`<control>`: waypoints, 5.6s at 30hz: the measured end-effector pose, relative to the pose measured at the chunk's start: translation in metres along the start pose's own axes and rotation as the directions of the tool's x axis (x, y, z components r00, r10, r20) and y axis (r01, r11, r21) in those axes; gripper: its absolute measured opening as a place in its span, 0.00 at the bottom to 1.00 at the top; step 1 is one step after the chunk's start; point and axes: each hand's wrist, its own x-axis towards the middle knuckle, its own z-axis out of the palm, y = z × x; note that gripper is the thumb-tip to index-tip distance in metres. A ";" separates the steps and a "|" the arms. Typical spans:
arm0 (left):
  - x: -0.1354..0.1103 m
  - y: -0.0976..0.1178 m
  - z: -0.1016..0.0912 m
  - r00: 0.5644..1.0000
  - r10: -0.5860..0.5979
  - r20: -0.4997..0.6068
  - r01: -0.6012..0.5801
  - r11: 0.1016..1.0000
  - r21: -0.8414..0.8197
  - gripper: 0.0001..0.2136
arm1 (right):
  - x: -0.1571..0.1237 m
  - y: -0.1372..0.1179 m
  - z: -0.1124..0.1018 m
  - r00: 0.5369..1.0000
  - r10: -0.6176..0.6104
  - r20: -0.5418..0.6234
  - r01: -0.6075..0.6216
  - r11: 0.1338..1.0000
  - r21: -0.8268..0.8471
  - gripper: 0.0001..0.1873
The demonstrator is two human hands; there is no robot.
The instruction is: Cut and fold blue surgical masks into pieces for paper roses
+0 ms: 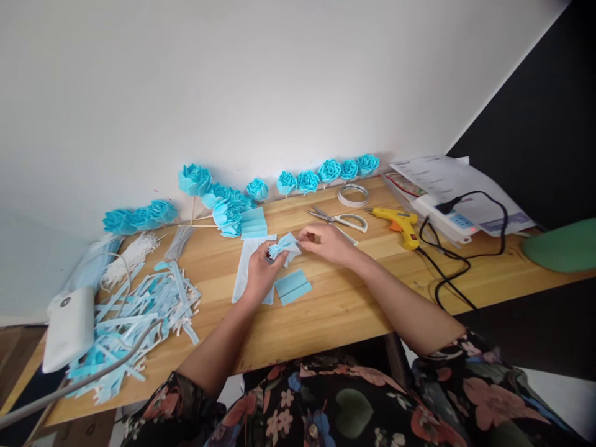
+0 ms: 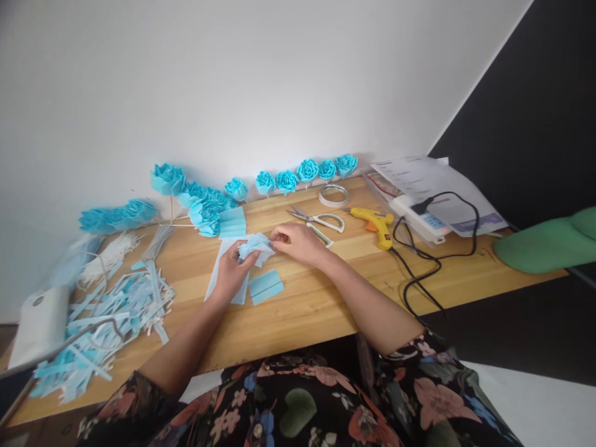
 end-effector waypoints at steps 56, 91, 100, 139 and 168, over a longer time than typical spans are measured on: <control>-0.002 -0.003 -0.001 0.985 0.044 0.170 -0.020 0.990 -0.138 0.11 | -0.006 -0.015 -0.001 0.998 -0.012 0.054 0.008 0.997 0.077 0.09; -0.003 -0.004 -0.002 0.984 -0.057 0.169 0.110 0.938 -0.328 0.20 | -0.001 -0.010 0.004 0.925 -0.380 -0.009 0.365 0.895 -0.254 0.06; 0.000 -0.012 0.002 0.975 -0.097 0.203 0.182 0.867 -0.464 0.20 | -0.003 -0.010 -0.001 0.933 -0.354 -0.064 0.336 0.920 -0.200 0.04; -0.008 0.001 -0.005 0.918 0.389 -0.077 -0.374 0.914 0.156 0.14 | -0.004 -0.012 0.006 0.987 -0.161 0.010 0.161 0.987 -0.027 0.05; -0.001 -0.001 -0.003 0.979 0.206 -0.007 -0.205 0.976 0.079 0.25 | -0.003 0.002 0.017 0.993 0.046 0.108 -0.076 0.954 0.289 0.09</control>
